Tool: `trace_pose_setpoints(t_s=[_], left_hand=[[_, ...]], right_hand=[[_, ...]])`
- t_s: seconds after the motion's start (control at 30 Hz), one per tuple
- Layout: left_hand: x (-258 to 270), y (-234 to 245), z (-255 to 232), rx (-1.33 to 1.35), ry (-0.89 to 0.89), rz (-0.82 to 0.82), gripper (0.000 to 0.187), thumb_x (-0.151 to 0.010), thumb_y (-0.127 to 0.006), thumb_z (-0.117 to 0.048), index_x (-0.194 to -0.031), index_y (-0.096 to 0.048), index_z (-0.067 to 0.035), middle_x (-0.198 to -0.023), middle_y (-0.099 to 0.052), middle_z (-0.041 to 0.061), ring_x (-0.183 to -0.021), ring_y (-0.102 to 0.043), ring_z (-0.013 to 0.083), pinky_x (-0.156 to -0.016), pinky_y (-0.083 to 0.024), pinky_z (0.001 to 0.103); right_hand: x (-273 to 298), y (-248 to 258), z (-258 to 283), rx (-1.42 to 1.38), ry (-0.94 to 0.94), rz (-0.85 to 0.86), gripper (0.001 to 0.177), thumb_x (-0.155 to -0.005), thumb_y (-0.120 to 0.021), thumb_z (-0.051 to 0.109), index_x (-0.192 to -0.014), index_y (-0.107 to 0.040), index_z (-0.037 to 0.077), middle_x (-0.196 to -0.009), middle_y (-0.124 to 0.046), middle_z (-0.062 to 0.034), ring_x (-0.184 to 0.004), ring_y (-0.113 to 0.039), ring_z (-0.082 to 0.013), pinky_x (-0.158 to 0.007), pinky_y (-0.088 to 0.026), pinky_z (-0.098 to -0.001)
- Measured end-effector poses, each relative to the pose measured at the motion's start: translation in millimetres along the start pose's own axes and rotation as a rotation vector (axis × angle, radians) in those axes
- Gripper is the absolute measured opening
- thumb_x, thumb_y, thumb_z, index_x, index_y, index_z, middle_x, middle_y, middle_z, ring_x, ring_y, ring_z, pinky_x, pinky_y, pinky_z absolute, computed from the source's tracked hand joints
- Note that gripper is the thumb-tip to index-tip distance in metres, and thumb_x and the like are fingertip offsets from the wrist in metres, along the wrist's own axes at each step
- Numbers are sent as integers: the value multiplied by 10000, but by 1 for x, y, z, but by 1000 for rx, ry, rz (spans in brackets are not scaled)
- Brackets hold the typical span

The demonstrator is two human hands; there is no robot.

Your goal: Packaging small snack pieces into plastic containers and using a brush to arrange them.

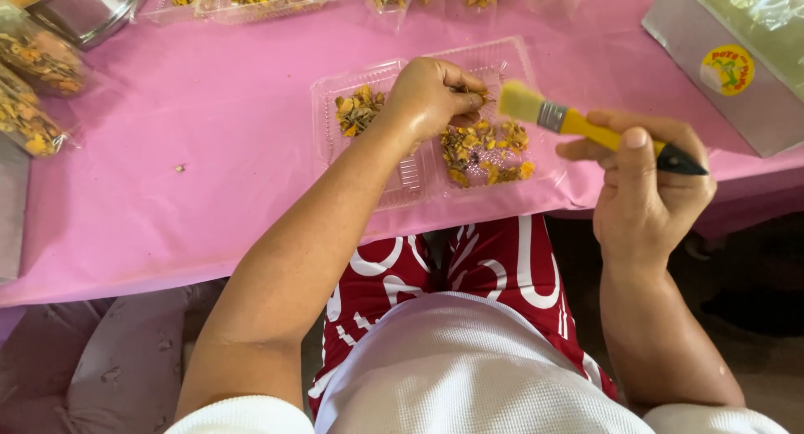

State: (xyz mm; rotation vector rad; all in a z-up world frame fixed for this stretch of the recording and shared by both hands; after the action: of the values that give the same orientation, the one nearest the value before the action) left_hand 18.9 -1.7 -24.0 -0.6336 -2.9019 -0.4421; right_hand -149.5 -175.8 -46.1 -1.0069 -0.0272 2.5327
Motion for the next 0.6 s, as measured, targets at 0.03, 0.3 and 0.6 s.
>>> trace_pose_setpoints(t_s=[0.03,0.3,0.6], left_hand=[[-1,-2,1,0,3,5,180,-854,-745,22,-1031,-770,-6,-968,-805,158,-701,-780,175,-693,-713,253],[7,0,-2,-97,-8,38,140,-866,-758,-24,-1003,-787,-38,-912,-808,135,-691,-769,151,-709,-699,257],[16,2,-12,-144,31,63,130,-856,-772,-47,-985,-783,-32,-967,-809,122,-691,-753,121,-681,-695,223]], right_hand=[[-2,-3,1,4,-4,-2,326,-1156,-559,271,-1157,-542,-54,-1138,-682,-267,-845,-759,-388,-731,-698,-429],[2,0,8,83,-29,-47,285,-1137,-537,182,-1124,-559,-103,-1091,-678,-287,-795,-753,-435,-712,-688,-443],[-4,-7,14,162,112,10,224,-1156,-501,64,-1137,-561,-151,-1095,-660,-330,-819,-755,-470,-691,-660,-445]])
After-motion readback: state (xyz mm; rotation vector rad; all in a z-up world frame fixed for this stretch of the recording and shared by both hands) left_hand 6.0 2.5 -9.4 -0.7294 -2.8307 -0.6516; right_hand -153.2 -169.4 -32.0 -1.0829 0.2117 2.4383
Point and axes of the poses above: each hand's wrist, its own x-axis away from the middle knuckle, its own y-axis out of the back of the hand, z = x × y, the point moved 3 cm from there along -x, towards the middle knuckle
